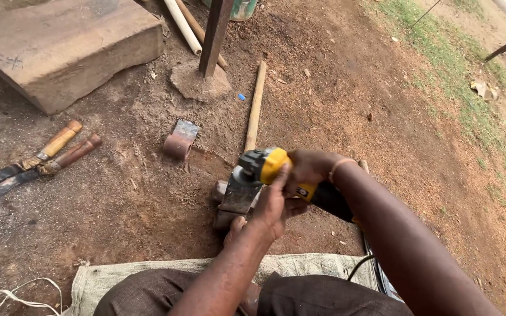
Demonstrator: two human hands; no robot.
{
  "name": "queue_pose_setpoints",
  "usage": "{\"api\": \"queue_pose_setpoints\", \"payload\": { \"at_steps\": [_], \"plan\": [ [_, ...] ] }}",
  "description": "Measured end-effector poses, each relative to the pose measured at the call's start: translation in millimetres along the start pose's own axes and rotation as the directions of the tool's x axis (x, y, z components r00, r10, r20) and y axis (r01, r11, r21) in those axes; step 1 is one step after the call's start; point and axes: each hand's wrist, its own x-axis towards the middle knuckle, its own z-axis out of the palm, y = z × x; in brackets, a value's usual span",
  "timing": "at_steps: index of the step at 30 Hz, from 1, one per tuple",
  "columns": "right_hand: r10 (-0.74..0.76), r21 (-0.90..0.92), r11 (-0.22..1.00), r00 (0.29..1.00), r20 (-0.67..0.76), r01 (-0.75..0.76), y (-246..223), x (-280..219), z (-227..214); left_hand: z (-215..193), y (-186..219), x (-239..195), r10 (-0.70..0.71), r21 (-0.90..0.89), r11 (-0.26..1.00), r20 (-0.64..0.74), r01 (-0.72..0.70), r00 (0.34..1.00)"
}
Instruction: Use an angle grinder to sharpen metal blades and tools.
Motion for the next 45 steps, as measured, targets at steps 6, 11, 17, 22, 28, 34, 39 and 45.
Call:
{"api": "queue_pose_setpoints", "payload": {
  "at_steps": [6, 11, 17, 22, 28, 34, 39, 45],
  "plan": [
    [0.097, 0.013, 0.995, 0.995, 0.022, -0.097, -9.0, -8.4, -4.2, -1.4, -1.1, 7.8, -0.047, -0.004, 0.999, 0.015, 0.047, 0.999],
    [0.077, 0.016, 0.997, 0.997, 0.02, -0.077, 29.9, -7.2, -0.7, 15.2, -18.1, 16.7, -0.114, 0.001, 0.993, 0.056, 0.114, 0.992],
    [0.05, 0.102, 0.994, 0.996, -0.074, -0.042, 95.9, -4.6, 18.8, 34.1, -48.2, 27.0, -0.16, 0.052, 0.987, 0.124, 0.155, 0.979],
    [-0.076, 0.088, 0.99, 0.942, -0.326, 0.111, 137.7, -21.7, 49.1, 37.9, -75.5, 25.0, -0.091, 0.204, 0.977, 0.105, 0.068, 0.99],
    [0.145, 0.38, 0.923, 0.855, -0.497, 0.064, 123.0, -70.2, 68.4, -12.8, -55.8, -16.2, 0.029, 0.769, 0.634, 0.085, -0.084, 0.996],
    [-0.031, 0.543, 0.621, 0.71, -0.703, 0.565, 170.4, -19.2, 120.1, -123.5, -39.9, -28.8, 0.536, 0.795, 0.507, -0.594, 0.333, 0.6],
    [-0.097, 0.819, 0.182, 0.839, -0.535, 0.544, 177.4, 36.2, 161.4, -166.0, -56.1, 2.6, 0.548, 0.845, 0.322, -0.534, 0.427, 0.644],
    [-0.247, 0.854, 0.232, 0.878, -0.411, 0.465, 159.7, 71.9, 178.2, -198.2, -65.2, 20.9, 0.513, 0.809, 0.536, -0.54, 0.243, 0.667]
  ]
}}
